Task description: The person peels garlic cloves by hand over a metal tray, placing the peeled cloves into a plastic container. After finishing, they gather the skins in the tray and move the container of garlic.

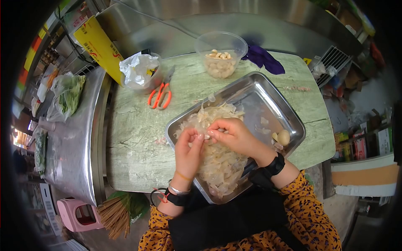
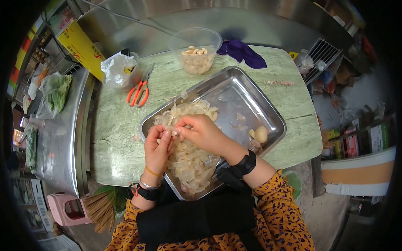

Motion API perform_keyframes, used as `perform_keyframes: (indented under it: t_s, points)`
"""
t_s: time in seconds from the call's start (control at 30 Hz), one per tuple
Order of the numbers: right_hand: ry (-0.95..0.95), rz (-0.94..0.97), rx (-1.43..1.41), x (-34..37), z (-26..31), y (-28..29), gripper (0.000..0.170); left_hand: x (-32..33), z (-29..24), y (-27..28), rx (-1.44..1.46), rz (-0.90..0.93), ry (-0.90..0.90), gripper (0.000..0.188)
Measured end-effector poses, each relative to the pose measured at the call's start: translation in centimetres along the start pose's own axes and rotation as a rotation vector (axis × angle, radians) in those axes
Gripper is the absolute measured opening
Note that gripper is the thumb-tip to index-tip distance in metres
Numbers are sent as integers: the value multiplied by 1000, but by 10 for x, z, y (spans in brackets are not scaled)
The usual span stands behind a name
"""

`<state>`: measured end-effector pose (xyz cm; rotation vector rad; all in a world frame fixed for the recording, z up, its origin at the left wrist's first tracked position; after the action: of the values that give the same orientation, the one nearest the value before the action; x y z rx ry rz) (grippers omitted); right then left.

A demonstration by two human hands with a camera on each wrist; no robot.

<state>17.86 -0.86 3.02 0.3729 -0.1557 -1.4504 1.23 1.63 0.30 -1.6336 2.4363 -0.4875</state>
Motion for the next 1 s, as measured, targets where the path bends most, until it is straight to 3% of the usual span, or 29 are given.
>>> perform_keyframes:
  t_s: [0.1,0.17,0.27,0.4,0.47,0.57,0.63,0.7,0.73,0.83,0.9,1.0]
  points:
    - [-6,16,-123,-1,-6,-1,14,2,-1,1,-9,43,-24,9]
    - [-260,151,-384,0,-6,-1,13,4,-5,0,22,52,4,8]
    - [-346,255,-589,1,-10,0,12,4,-3,4,118,102,63,7]
    - [-329,293,-679,1,-14,-7,12,2,-4,5,273,136,173,7]
    - [-162,54,-301,0,-11,-12,14,3,-10,-4,250,51,141,7]
    - [-51,-75,-55,0,-4,-11,15,3,-8,-8,170,-62,58,6]
    - [-92,-79,-70,2,3,-11,16,2,-1,-3,117,-84,9,5]
    - [-131,-83,-85,2,6,-9,16,2,1,4,-238,-11,-136,11]
    - [-113,-79,-78,2,8,-8,16,2,2,5,-238,-11,-136,11]
    - [-101,-129,-96,2,2,-8,15,3,-3,0,-135,-14,-41,14]
    - [-105,-182,-123,1,-3,-5,15,4,-11,-4,221,-17,20,16]
    - [-197,-297,-292,-1,-14,5,15,4,-10,3,305,5,52,20]
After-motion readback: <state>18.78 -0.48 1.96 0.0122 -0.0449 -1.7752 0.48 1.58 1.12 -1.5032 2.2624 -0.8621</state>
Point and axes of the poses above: each hand's wrist, its own x-axis away from the middle knuckle, its own y-axis out of the back of the hand, z = x × y, the point moved 2 cm from there along -x, towards the middle knuckle, and after that the axes turned 9 degrees about x, right-handed, at the moved point
